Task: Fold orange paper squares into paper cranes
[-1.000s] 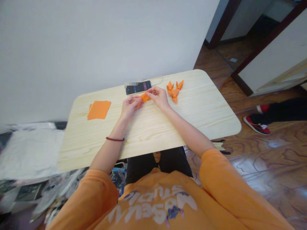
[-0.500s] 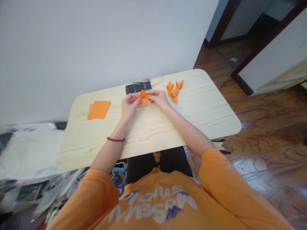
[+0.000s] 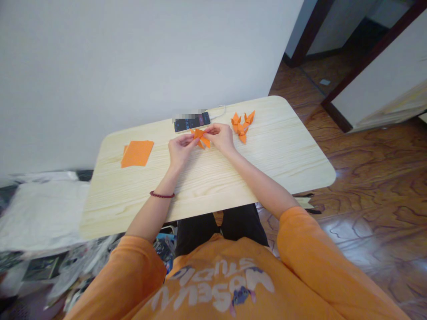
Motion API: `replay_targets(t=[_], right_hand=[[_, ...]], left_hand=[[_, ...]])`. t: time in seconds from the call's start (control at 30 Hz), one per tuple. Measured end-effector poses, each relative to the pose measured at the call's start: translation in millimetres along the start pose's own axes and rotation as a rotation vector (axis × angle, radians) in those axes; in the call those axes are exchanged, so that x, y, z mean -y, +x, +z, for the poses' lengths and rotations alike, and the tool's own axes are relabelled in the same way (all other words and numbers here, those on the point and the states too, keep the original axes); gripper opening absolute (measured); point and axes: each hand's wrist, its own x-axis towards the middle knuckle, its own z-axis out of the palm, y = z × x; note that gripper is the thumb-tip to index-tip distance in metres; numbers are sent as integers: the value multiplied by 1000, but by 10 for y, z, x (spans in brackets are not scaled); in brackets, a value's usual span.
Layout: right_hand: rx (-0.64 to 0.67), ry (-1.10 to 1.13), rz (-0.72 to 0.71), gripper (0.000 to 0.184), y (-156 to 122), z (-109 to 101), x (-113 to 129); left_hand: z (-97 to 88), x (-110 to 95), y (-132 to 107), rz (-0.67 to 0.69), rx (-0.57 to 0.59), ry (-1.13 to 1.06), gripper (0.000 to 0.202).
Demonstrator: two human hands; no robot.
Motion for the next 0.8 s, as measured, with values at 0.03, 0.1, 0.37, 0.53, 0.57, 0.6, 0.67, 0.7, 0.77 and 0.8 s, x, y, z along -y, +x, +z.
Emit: replay_targets(t=[0.03, 0.1, 0.37, 0.53, 0.57, 0.6, 0.67, 0.7, 0.77, 0.8], right_hand=[[0, -26, -9, 16, 5, -1, 0], [1, -57, -28, 15, 9, -3, 1], [-1, -115, -153, 12, -46, -1, 14], [9, -182, -267, 11, -147, 0, 87], [4, -201, -282, 12, -166, -1, 101], [-2, -224, -299, 12, -183, -2, 111], [-22, -273, -339, 13, -203, -2, 115], [-35, -298, -363, 14, -208, -1, 109], [-60, -340, -413, 15, -208, 6, 86], [-71, -357, -437, 15, -206, 11, 73]], left_hand=[[2, 8, 2, 2, 11, 0, 23], [6, 26, 5, 9, 23, 6, 24], [26, 8, -18, 43, -33, 38, 22], [36, -17, -57, 97, -57, 55, 11], [39, -16, -63, 109, -63, 57, 11], [43, -14, -69, 119, -70, 58, 11], [53, -9, -78, 128, -82, 54, 10], [60, -7, -82, 132, -84, 53, 10], [72, -4, -89, 143, -82, 54, 10], [76, -3, -93, 153, -81, 59, 10]])
